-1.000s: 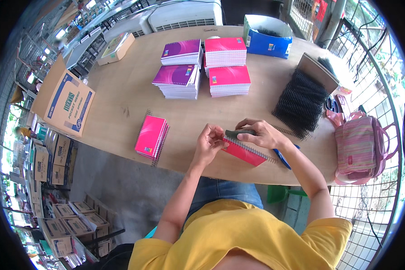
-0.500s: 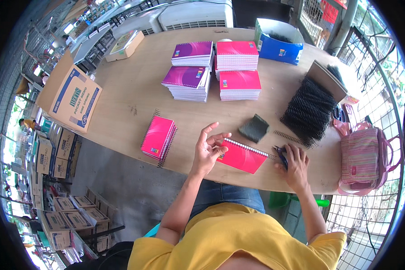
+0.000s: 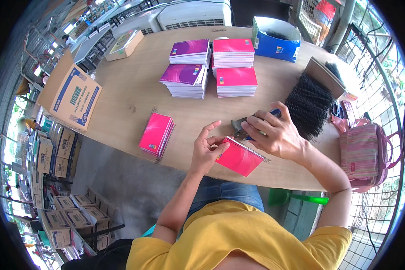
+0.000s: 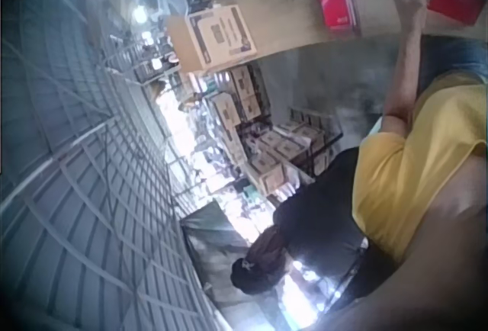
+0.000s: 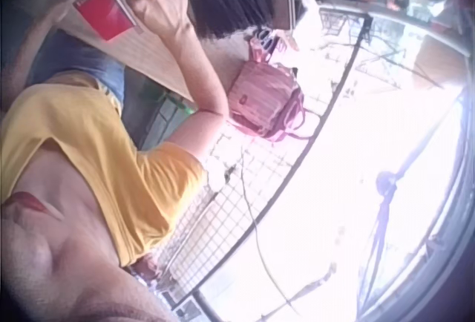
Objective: The person binds notebooks by manually inserting a plastic spiral through pre-punched holes in the notebook covers and pages, then using a pair of pliers to trim and secure the ends of the spiral.
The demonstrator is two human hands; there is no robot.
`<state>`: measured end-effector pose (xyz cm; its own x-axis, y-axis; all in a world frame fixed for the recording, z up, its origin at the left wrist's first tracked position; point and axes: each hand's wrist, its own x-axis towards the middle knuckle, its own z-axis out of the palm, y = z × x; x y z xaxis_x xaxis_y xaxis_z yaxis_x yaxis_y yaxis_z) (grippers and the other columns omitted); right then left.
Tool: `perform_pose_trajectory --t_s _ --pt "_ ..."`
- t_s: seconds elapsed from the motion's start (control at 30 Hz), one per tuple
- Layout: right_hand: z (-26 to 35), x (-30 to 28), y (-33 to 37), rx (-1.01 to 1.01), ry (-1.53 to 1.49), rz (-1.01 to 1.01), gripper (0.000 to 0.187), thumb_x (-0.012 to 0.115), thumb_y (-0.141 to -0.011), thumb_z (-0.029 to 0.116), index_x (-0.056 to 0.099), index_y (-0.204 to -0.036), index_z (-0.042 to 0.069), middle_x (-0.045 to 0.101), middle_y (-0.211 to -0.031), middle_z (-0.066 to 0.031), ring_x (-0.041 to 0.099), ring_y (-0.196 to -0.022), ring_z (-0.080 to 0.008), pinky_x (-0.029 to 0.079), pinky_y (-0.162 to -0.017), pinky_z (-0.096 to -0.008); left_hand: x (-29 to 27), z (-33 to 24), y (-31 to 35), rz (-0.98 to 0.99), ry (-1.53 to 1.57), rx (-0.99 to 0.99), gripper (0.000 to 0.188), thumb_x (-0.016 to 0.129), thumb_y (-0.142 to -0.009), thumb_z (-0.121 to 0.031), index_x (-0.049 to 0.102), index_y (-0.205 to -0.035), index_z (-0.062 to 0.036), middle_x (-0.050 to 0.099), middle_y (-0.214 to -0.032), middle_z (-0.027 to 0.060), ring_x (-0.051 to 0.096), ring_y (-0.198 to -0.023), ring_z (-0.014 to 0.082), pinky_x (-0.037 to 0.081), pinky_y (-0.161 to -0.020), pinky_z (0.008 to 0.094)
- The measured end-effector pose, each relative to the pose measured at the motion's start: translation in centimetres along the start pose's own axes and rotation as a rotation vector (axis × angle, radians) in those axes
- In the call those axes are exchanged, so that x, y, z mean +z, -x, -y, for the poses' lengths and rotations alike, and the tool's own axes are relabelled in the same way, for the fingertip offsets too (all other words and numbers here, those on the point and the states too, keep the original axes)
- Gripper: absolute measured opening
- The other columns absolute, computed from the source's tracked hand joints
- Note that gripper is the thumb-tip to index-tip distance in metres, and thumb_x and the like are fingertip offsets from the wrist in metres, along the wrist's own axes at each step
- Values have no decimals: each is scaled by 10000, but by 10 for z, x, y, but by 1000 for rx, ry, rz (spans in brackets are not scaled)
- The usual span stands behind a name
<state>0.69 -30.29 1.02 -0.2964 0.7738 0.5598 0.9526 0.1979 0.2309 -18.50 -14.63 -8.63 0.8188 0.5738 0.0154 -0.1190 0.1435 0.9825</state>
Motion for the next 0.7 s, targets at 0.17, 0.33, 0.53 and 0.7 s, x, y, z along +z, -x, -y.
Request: perform_pose_trajectory --t_s 0.17,0.33,0.53,0.7 --pt "-3 4 -9 -179 69 3 287 691 -753 206 736 -1015 101 641 -1062 19 602 -1070 -162 404 -999 -487 2 -5 3 -24 -18 -47 674 741 -852 77 448 -1449 -32 735 -965 104 681 -861 104 537 -761 234" --pt "0 6 -5 -148 -14 116 233 744 -747 193 750 -957 90 668 -993 -28 664 -939 -189 478 -911 -433 -1 -3 4 -40 -40 -41 623 751 -853 55 497 -1415 -34 740 -984 105 676 -820 92 537 -704 233" --pt "23 -5 -3 532 -884 171 259 815 -778 161 736 -962 -3 711 -878 -139 696 -730 -308 550 -632 -401 21 -3 9 56 -372 89 551 744 -871 13 535 -1376 -54 749 -996 90 676 -825 86 540 -697 229" --pt "7 -30 -6 304 -207 -4 405 840 -667 207 729 -1027 56 689 -1013 -47 658 -928 -230 481 -916 -429 -14 -16 13 -32 -258 2 423 709 -894 17 547 -1282 -33 751 -1002 110 688 -850 100 554 -754 237"
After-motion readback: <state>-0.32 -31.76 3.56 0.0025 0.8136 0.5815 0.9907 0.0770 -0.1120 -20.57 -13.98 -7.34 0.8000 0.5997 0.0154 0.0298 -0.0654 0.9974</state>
